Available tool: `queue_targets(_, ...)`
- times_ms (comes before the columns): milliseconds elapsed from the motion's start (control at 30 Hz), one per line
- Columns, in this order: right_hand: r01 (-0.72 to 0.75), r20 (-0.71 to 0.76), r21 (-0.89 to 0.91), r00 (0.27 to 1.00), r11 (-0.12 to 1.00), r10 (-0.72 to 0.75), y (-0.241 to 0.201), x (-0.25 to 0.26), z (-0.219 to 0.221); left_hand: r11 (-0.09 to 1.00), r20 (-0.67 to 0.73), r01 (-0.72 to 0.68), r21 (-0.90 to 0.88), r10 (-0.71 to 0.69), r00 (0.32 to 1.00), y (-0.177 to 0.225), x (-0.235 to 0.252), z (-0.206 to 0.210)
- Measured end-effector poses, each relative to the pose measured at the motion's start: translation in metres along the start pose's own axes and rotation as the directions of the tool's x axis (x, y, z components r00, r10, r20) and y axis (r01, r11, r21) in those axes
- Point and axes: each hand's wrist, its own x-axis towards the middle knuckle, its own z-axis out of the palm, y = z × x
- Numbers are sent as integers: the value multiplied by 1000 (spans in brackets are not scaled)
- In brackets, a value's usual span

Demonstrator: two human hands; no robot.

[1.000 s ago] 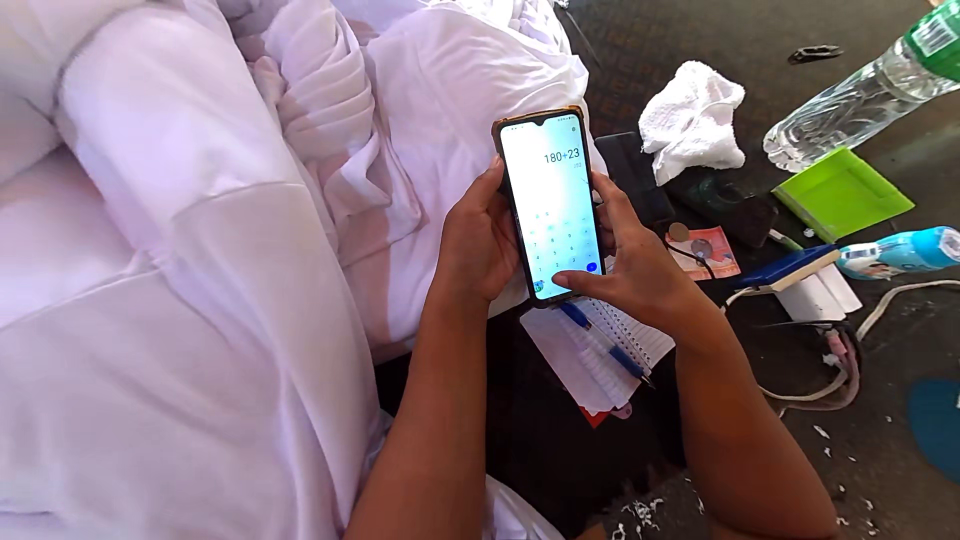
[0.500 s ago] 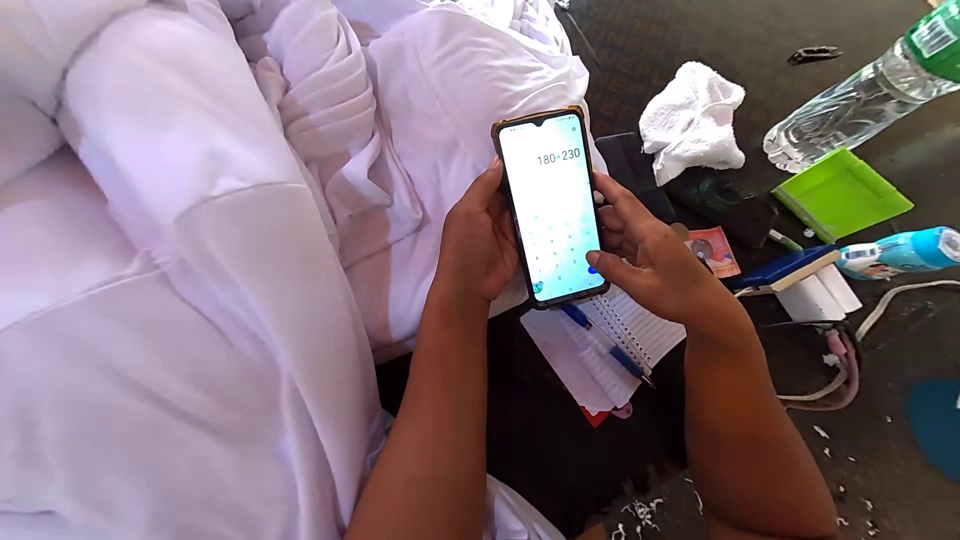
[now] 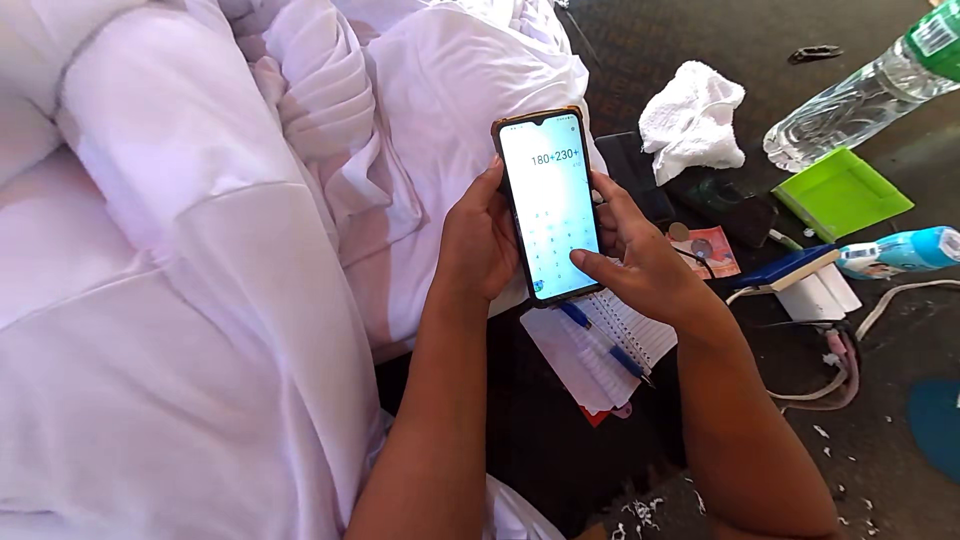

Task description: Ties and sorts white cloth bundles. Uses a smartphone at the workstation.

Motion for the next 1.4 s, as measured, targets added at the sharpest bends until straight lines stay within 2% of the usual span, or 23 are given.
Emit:
queue_targets(133,21,53,83,998,996,-25,-2,-1,-7,1000,3,-10,-8,10,1000,0,0,-1)
queue_targets(400,32,58,85,998,996,-37,-2,-2,-8,1000,0,7,13,-7,1000,1,0,0)
queue_targets(700,8,-78,-109,997,994,-16,0,0,10,1000,20,5,20,-5,1000,-1,1,-1)
queue_targets(1167,-62,-147,-160,988,985,38,-2,1,20,1000,41,-9,19,8,999,-2,1,-1)
queue_targets(1300,-88,-167,-225,985,970,50,-4,2,22,1000,35,-6,26,5,999,-1,1,-1)
queue_targets(1400,-30,-133,-130,991,991,12,0,1,16,999,38,-6,45,4,999,-1,0,-1)
